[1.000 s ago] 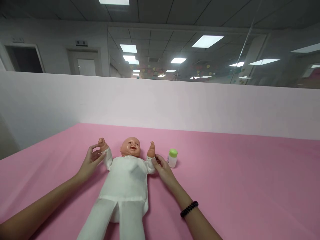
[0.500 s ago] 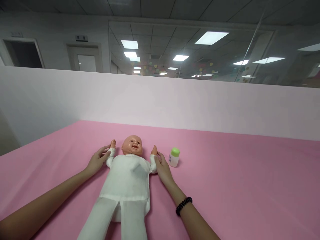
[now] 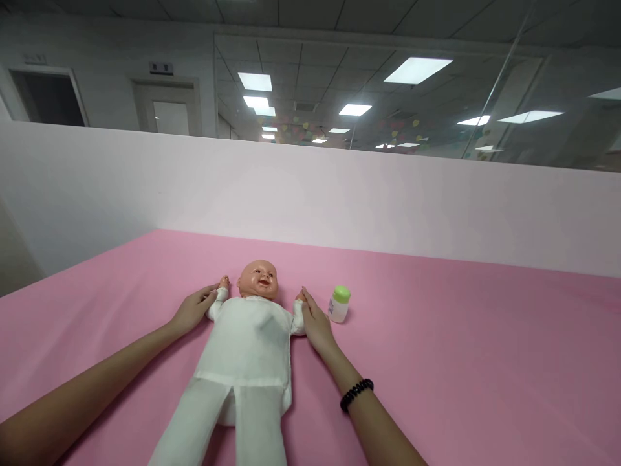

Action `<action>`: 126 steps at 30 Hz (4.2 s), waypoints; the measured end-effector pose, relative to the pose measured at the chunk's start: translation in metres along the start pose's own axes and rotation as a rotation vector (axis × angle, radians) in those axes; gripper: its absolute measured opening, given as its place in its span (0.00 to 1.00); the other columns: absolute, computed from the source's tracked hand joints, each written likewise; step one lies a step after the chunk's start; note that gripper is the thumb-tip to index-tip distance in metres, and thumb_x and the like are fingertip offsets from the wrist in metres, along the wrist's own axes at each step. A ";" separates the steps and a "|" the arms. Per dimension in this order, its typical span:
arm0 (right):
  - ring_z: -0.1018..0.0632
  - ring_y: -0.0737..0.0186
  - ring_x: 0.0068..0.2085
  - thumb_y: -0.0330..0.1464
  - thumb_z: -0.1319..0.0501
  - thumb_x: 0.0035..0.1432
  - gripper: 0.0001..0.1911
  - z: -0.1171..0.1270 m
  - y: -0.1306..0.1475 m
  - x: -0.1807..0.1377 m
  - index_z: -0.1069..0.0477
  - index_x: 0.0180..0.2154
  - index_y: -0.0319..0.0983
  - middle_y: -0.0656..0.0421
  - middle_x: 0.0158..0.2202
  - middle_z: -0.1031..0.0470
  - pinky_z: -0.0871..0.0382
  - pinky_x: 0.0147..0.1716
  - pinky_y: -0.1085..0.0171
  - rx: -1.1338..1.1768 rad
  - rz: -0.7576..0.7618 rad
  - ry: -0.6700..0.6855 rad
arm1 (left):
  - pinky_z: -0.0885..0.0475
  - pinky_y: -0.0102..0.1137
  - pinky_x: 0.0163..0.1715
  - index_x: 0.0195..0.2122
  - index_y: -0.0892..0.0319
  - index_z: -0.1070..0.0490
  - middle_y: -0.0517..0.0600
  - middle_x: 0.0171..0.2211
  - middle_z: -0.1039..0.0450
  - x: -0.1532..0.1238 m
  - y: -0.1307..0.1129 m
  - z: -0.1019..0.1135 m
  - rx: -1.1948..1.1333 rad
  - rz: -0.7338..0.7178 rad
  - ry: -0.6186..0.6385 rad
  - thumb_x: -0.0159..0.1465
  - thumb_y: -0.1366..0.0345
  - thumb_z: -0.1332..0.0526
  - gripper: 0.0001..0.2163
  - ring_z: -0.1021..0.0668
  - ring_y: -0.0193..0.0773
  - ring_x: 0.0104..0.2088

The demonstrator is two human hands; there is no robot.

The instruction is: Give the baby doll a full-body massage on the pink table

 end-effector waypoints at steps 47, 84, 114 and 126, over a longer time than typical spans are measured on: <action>0.30 0.55 0.50 0.26 0.32 0.44 0.16 0.030 0.094 -0.094 0.27 0.38 0.43 0.59 0.46 0.31 0.34 0.48 0.61 -0.457 0.210 0.780 | 0.39 0.35 0.28 0.29 0.54 0.42 0.46 0.29 0.32 -0.066 -0.064 0.006 0.953 -0.804 0.603 0.44 0.64 0.39 0.13 0.31 0.40 0.26; 0.21 0.51 0.39 0.62 0.38 0.47 0.38 0.026 0.044 -0.024 0.43 0.49 0.44 0.55 0.37 0.21 0.27 0.39 0.55 0.302 0.003 -0.200 | 0.26 0.42 0.47 0.59 0.48 0.44 0.56 0.55 0.31 -0.016 -0.001 0.018 -0.322 -0.078 -0.380 0.65 0.46 0.42 0.26 0.25 0.47 0.53; 0.28 0.50 0.57 0.50 0.46 0.63 0.32 -0.002 0.040 -0.028 0.47 0.61 0.41 0.46 0.59 0.33 0.32 0.54 0.50 0.014 0.212 -0.085 | 0.27 0.43 0.48 0.71 0.47 0.56 0.55 0.66 0.40 -0.018 -0.012 0.003 -0.034 -0.112 -0.215 0.68 0.48 0.46 0.33 0.25 0.50 0.55; 0.31 0.52 0.59 0.45 0.50 0.67 0.27 -0.005 0.048 -0.029 0.41 0.63 0.44 0.54 0.60 0.32 0.38 0.59 0.52 -0.192 0.323 -0.036 | 0.29 0.36 0.39 0.63 0.54 0.36 0.53 0.53 0.26 -0.013 -0.007 -0.004 0.023 -0.147 -0.111 0.67 0.56 0.47 0.24 0.23 0.43 0.40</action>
Point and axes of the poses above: each hand's wrist, its own x-axis towards the middle knuckle, its own z-axis out of the back of the hand, y = z × x, the point moved 5 cm from there along x, towards the middle knuckle
